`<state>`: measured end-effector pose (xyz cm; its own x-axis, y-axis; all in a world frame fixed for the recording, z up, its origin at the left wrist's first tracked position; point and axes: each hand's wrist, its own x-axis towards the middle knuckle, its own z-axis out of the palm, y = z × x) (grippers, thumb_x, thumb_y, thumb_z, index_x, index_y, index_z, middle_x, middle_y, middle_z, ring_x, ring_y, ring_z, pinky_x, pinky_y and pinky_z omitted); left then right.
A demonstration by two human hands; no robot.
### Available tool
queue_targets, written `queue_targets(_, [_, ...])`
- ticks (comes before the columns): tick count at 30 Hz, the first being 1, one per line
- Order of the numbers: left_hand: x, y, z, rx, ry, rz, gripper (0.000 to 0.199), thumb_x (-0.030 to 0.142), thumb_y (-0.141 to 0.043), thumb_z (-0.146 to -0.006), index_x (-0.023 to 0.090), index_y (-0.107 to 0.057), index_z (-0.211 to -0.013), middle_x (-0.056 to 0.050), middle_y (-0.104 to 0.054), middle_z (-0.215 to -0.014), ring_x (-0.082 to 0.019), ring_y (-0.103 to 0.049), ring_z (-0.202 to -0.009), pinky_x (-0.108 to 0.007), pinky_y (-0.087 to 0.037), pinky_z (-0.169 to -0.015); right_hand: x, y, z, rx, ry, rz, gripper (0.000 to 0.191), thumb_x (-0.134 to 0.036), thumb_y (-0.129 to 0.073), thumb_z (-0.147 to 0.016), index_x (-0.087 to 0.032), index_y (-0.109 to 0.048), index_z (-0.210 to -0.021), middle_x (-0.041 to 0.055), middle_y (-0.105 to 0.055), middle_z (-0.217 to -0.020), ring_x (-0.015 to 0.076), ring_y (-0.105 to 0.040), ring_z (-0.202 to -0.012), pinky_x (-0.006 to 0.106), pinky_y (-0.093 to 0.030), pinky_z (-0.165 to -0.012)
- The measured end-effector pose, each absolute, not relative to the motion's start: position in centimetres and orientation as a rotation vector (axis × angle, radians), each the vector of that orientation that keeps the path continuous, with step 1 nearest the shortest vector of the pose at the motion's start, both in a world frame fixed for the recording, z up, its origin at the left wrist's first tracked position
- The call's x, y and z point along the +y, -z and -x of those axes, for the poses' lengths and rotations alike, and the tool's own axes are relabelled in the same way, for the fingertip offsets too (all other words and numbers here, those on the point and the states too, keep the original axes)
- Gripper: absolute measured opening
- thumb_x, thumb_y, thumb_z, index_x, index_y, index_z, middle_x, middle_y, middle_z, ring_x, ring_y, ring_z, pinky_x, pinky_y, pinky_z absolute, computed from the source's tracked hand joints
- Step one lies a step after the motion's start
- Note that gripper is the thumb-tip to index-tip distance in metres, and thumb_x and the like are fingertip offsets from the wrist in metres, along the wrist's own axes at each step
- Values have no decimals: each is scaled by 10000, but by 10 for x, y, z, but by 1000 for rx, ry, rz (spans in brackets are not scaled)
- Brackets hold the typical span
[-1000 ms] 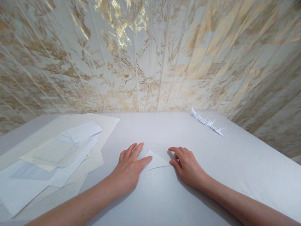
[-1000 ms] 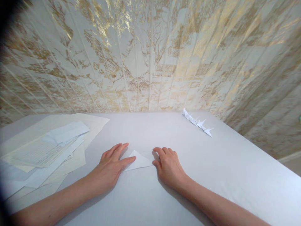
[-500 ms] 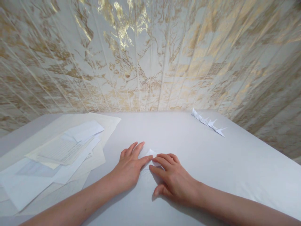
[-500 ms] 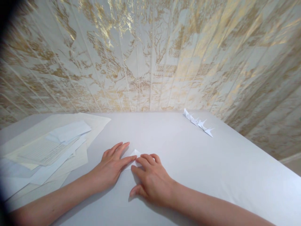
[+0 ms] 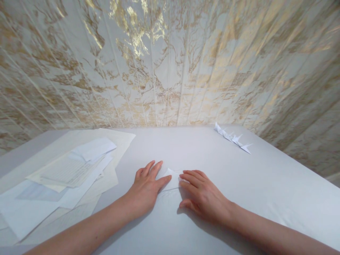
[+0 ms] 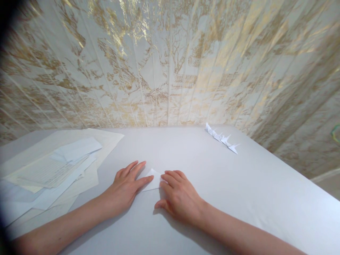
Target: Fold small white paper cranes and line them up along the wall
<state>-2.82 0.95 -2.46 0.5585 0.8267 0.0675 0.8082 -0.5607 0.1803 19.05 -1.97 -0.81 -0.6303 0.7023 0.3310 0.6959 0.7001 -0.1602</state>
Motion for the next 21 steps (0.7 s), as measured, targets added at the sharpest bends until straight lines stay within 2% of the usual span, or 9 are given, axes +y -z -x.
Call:
queue_targets(2, [9, 24, 28, 1398, -221, -2671, 490, 105, -396, -809, 376, -485, -1208, -71, -276, -1432, -363, -213, -1291, -553, -267, -940, -19, 13, -183, -2567, -107, 994, 475, -485, -515, -800, -109, -562, -1086, 162, -609, -1092, 276, -505, -1095, 427, -400, -931])
queue_targets(4, [7, 22, 28, 1369, -234, -2706, 476, 101, -405, -810, 352, -492, -1204, -90, -282, -1422, -358, -210, -1291, -532, -276, -943, -18, 17, -180, -2567, -151, 989, 489, -473, -501, -813, -104, -532, -1133, 167, -593, -1130, 272, -497, -1114, 414, -399, -939])
queue_targets(9, [1, 16, 27, 1184, -295, -2868, 491, 86, -424, -821, 386, -465, -1208, -76, -270, -1423, -326, -173, -1308, -504, -264, -959, -17, 17, -184, -2577, -226, 1067, 383, -357, -566, -805, -129, -552, -1112, 141, -574, -1186, 256, -492, -1131, 413, -372, -967])
queue_targets(13, [-2, 11, 28, 1153, -253, -2938, 343, 183, -417, -866, 328, -517, -1161, -92, -286, -1425, -340, -184, -1305, -518, -263, -947, -17, 17, -184, -2574, -228, 1060, 351, -301, -582, -798, -134, -549, -1105, 132, -580, -1181, 250, -492, -1132, 408, -366, -968])
queue_targets(21, [-8, -15, 42, 1153, 1, -2922, 247, 185, -474, -838, 254, -629, -1017, -117, -470, -1306, -350, -296, -1264, -573, -210, -951, -17, 15, -183, -2569, -211, 1039, 311, -264, -571, -802, -146, -548, -1090, 125, -592, -1160, 236, -504, -1123, 388, -384, -949])
